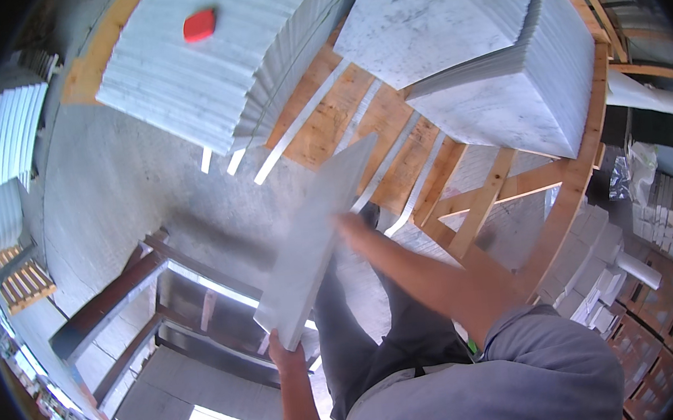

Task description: The person repeatedly picks up stacks of white rectangular panels from a metal cart and places them onto a wooden rack. The person handles the panels by hand, walking between the cart and the rack multiple times to transfer the material.

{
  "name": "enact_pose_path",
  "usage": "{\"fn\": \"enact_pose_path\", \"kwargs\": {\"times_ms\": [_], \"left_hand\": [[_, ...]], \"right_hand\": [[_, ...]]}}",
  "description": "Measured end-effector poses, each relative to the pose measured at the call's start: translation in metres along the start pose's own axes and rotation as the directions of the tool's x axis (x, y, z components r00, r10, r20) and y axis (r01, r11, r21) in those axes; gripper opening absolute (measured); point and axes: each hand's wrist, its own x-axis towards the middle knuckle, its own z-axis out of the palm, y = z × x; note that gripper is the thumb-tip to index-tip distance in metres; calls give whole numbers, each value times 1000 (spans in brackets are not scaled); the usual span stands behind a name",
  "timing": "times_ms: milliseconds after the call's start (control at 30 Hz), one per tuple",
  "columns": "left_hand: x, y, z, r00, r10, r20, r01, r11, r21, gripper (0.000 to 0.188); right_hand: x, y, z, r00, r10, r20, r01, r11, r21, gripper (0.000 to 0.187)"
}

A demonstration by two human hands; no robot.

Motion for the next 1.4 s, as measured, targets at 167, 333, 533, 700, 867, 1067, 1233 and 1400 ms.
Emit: {"fn": "enact_pose_path", "kwargs": {"times_ms": [167, 333, 533, 700, 867, 1067, 1233, 1400], "left_hand": [[23, 102, 10, 663, -551, 507, 509, -166, -845, 42], [26, 180, 13, 755, -299, 583, 584, -96, -806, 45], [19, 188, 18, 664, -263, 700, 705, -89, -703, 65], [60, 132, 3, 519, -365, 773, 661, -402, -634, 66], [93, 102, 17, 539, -377, 753, 702, -293, -649, 53], [135, 106, -6, 511, -365, 778, 809, -101, -579, 31], [143, 120, -22, 458, -270, 847, 840, -179, -512, 25], [143, 129, -23, 460, 5, 888, 828, -364, -427, 23]], "right_hand": [[-137, 44, 52, 997, 58, 43, -57, 997, -45, 28], [-158, 21, 38, 972, -193, -132, 198, 980, 23, 30], [-143, -43, -24, 955, -295, 25, 296, 952, -76, 23], [-163, -98, -47, 1000, -13, -17, 14, 998, 64, 19], [-174, -135, -47, 994, 22, -111, -11, 996, 92, 16], [-172, -171, -31, 969, -11, -248, -20, 993, -120, 18], [-171, -179, -23, 956, 57, -287, -49, 998, 36, 17], [-133, -167, -52, 981, 11, -196, -38, 990, -136, 19]]}}
